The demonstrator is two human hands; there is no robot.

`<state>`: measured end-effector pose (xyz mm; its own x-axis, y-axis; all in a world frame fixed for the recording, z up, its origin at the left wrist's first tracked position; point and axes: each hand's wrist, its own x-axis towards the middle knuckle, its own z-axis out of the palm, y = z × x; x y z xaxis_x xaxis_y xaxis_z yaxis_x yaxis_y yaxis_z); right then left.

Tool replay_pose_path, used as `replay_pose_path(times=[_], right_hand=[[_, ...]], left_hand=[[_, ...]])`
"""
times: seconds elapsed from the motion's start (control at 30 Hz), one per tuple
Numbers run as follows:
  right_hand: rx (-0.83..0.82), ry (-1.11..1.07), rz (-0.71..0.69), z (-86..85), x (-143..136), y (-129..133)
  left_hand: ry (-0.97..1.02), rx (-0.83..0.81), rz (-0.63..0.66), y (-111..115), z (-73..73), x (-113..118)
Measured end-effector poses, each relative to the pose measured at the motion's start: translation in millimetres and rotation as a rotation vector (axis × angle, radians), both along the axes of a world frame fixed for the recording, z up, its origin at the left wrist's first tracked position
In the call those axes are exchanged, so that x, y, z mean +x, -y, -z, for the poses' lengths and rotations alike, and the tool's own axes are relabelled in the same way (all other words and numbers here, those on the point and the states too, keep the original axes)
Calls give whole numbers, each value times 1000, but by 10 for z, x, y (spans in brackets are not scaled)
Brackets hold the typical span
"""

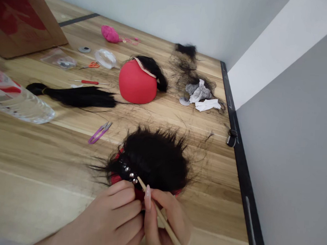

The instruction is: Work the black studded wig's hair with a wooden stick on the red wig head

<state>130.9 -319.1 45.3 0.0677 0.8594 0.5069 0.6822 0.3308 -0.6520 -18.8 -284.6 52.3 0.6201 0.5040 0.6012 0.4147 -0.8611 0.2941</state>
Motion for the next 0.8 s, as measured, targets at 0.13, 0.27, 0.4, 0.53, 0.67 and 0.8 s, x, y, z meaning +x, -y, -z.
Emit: replay_pose_path(times=[0.13,0.27,0.4,0.53,0.67,0.8], right_hand=[[3,4,9,6,3,18],[16,21,-2,5,11,11],[21,14,7,-24,-3,-10],[23,4,17,-35,-14,-1],[-42,-86,21,-1,1,25],[-74,-196,32,29,12,14]], left_hand=[[9,14,3,-9,6,3],[22,12,2,-4,18,5],[8,10,13,-2,32,-1],[-2,16,32,-2,43,-6],[7,8,27,0,44,-2],[67,28,-4,-17,23,14]])
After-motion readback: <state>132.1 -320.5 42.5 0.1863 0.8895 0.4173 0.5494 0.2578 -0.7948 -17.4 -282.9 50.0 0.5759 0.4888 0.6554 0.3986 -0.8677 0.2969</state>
